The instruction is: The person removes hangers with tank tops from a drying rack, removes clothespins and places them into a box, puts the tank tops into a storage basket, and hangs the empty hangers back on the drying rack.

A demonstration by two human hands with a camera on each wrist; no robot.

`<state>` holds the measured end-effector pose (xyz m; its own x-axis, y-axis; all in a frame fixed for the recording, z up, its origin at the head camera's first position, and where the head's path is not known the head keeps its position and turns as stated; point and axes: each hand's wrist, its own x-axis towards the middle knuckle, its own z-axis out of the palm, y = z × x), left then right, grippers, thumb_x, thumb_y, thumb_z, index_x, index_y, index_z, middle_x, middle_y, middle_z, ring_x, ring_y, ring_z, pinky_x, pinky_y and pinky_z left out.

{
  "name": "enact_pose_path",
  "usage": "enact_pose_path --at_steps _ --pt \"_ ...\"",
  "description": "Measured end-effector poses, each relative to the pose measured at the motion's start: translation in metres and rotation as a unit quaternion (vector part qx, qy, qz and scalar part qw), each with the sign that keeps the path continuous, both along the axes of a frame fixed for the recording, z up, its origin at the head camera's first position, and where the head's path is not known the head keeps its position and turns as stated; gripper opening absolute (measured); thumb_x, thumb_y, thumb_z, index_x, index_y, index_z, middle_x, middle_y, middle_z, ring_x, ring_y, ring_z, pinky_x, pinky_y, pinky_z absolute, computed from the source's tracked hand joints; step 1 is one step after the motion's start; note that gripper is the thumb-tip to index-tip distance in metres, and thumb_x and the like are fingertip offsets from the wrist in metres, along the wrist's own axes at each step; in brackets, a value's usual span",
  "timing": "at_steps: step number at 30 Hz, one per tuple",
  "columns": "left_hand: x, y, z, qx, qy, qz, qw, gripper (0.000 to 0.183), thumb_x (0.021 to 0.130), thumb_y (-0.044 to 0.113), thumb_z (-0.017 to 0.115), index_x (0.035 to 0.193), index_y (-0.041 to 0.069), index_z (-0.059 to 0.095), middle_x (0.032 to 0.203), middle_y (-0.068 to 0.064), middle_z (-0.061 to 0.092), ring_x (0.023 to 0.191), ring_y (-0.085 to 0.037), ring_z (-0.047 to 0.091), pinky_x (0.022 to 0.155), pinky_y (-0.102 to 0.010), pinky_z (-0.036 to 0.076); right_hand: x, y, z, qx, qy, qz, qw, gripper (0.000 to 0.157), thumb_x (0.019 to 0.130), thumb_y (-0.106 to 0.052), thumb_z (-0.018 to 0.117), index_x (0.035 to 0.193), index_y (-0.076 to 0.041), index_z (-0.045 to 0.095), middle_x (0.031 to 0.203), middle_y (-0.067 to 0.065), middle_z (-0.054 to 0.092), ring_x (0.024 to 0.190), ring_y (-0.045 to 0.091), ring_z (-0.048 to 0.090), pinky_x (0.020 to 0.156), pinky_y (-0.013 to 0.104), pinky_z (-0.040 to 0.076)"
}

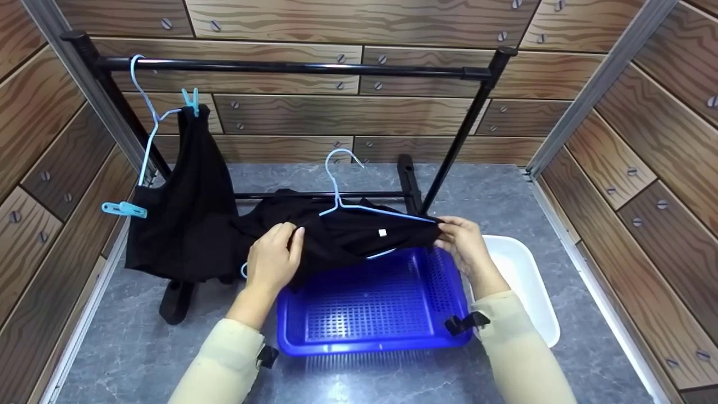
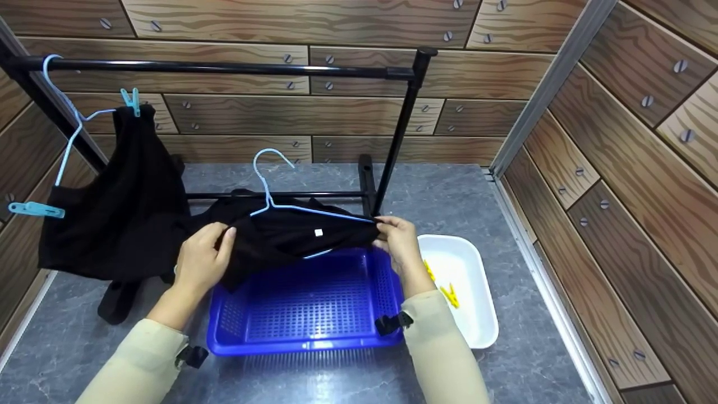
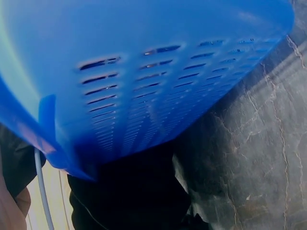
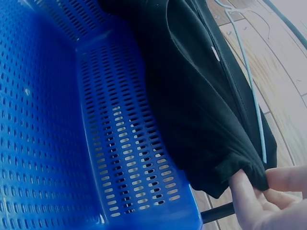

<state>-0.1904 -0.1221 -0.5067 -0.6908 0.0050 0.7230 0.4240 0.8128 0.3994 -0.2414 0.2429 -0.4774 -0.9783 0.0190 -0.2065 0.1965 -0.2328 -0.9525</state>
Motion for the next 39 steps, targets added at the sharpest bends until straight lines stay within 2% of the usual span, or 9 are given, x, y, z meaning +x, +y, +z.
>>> enact_pose_path --at_steps 8,15,24,39 --pt "0.0005 0.0006 0.0002 0.005 0.0 0.002 1.0 0.022 0.099 0.024 0.059 0.084 0.009 0.062 0.071 -0.006 0.057 0.065 -0.033 0.061 0.057 -0.048 0.048 -0.002 0.0045 -0.0006 -0.086 -0.037 0.022 0.995 0.031 0.099 0.006 0.041 0.087 -0.006 0.066 0.08 0.005 0.071 0.071 0.016 0.068 0.069 0.028 0.057" --pt "0.0007 0.0009 -0.0017 0.013 -0.001 0.001 0.9999 0.022 0.099 0.024 0.06 0.083 0.009 0.063 0.07 -0.007 0.057 0.063 -0.033 0.059 0.056 -0.049 0.048 -0.0028 0.0072 -0.0007 -0.137 -0.053 0.034 0.989 0.032 0.101 0.003 0.037 0.089 -0.005 0.065 0.081 0.006 0.071 0.074 0.017 0.068 0.073 0.03 0.057" --pt "-0.0011 -0.0014 -0.0007 0.019 0.007 0.003 0.9998 0.023 0.098 0.023 0.061 0.081 0.009 0.061 0.069 -0.006 0.055 0.063 -0.033 0.059 0.056 -0.048 0.048 -0.004 0.0083 -0.0003 -0.21 -0.085 0.05 0.973 0.034 0.103 0.002 0.031 0.09 -0.003 0.063 0.081 0.009 0.071 0.076 0.019 0.069 0.075 0.032 0.058" --pt "-0.0015 -0.0043 -0.0037 0.038 -0.005 0.006 0.9992 0.022 0.098 0.022 0.062 0.082 0.007 0.063 0.069 -0.008 0.056 0.064 -0.034 0.059 0.057 -0.048 0.048 -0.001 0.0088 0.0016 -0.27 -0.107 0.062 0.955 0.035 0.102 0.003 0.029 0.09 -0.001 0.062 0.082 0.012 0.07 0.078 0.022 0.07 0.075 0.035 0.058"
